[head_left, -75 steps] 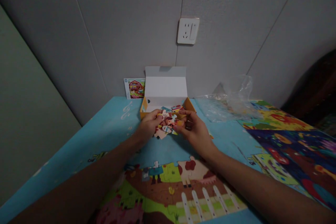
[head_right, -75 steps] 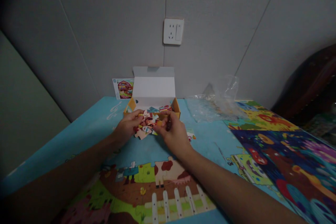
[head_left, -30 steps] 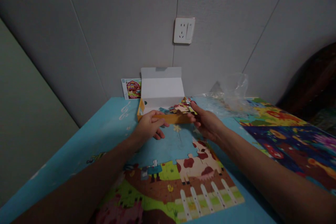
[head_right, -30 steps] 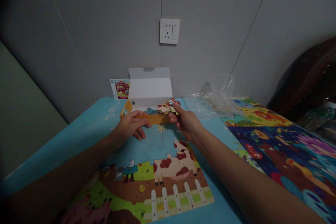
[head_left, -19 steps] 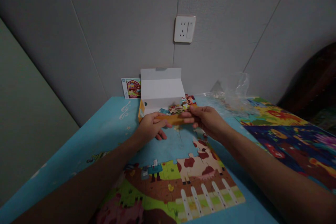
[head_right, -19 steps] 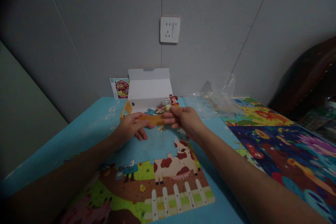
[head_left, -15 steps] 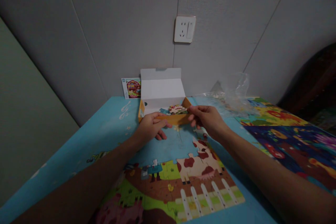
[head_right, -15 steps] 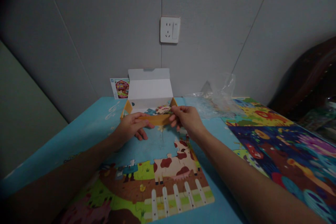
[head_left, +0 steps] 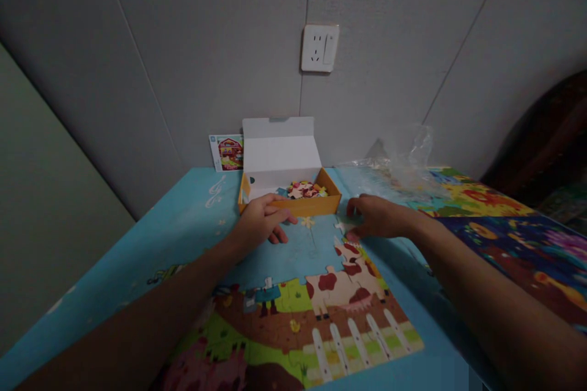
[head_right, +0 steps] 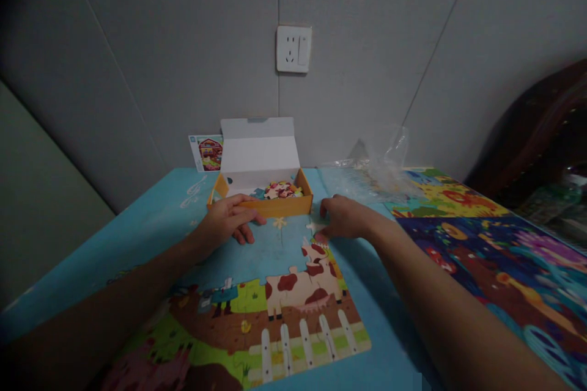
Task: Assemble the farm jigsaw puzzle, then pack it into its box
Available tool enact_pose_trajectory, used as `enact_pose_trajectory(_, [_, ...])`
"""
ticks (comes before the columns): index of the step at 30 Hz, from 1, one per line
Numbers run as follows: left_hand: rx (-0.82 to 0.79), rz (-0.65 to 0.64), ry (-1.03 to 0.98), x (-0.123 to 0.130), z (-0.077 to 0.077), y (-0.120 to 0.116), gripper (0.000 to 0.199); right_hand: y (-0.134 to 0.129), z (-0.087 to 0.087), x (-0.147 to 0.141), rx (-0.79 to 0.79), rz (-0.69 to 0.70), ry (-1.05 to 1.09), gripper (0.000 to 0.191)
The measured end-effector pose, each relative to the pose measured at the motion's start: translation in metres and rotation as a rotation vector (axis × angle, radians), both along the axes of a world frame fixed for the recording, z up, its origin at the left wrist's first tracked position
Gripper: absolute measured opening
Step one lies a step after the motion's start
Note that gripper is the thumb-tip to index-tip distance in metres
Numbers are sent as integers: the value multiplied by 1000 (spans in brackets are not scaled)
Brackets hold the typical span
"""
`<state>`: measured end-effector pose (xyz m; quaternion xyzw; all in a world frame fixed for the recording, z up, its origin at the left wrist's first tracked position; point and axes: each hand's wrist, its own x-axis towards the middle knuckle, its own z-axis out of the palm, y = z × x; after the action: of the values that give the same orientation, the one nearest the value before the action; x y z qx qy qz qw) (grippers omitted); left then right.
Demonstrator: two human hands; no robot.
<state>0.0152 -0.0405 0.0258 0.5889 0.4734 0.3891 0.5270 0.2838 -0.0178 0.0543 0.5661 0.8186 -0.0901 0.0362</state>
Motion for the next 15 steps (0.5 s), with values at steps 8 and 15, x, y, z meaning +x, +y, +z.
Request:
enact_pose_trajectory(8, [4, -13, 7, -1, -1, 1, 39, 1, 20, 8, -240, -41, 590, 37])
enact_pose_trajectory(15, [39, -70, -9, -1, -3, -2, 45, -22, 21, -8, -408, 99, 202, 62])
